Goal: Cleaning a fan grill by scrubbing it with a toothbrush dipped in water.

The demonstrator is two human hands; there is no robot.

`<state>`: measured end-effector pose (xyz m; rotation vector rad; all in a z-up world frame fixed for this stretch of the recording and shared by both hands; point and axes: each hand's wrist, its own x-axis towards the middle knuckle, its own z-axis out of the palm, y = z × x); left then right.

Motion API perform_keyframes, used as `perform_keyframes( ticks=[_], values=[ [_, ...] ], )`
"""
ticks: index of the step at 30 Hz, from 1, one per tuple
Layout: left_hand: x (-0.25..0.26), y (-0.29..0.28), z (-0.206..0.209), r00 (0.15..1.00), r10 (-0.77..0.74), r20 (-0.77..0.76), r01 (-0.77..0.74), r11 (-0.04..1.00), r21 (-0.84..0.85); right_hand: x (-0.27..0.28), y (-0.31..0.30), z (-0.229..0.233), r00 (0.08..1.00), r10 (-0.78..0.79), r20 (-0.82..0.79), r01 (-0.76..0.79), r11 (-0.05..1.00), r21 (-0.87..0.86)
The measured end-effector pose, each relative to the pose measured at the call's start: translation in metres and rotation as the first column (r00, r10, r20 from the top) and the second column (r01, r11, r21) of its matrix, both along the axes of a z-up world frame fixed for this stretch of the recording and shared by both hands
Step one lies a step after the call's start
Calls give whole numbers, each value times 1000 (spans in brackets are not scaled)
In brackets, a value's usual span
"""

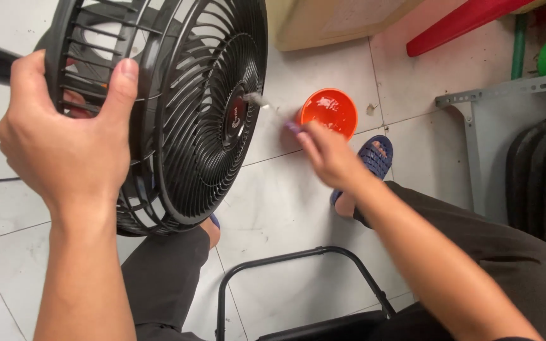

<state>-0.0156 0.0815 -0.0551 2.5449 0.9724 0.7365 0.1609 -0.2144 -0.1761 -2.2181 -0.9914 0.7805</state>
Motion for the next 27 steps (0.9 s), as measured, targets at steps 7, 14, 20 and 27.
perform_keyframes(
  ticks=[7, 14, 20, 27],
  values=[
    [-9, 13, -10, 998, -58, 35, 58, 998, -8, -11, 50, -37, 987, -157, -25, 159, 964, 214],
    [-9, 18, -10, 999, -32, 27, 33, 997, -62, -50, 65, -66, 957, -194, -215, 228, 963, 145],
    [-12, 16, -11, 1000, -7, 30, 11, 994, -113, -48, 81, -43, 913, -285, -291, 339, 928, 152],
    [-12, 15, -14, 998, 1, 63, 9, 986, -165, -25, 89, -27, 952, -243, -185, 277, 942, 188]
  ],
)
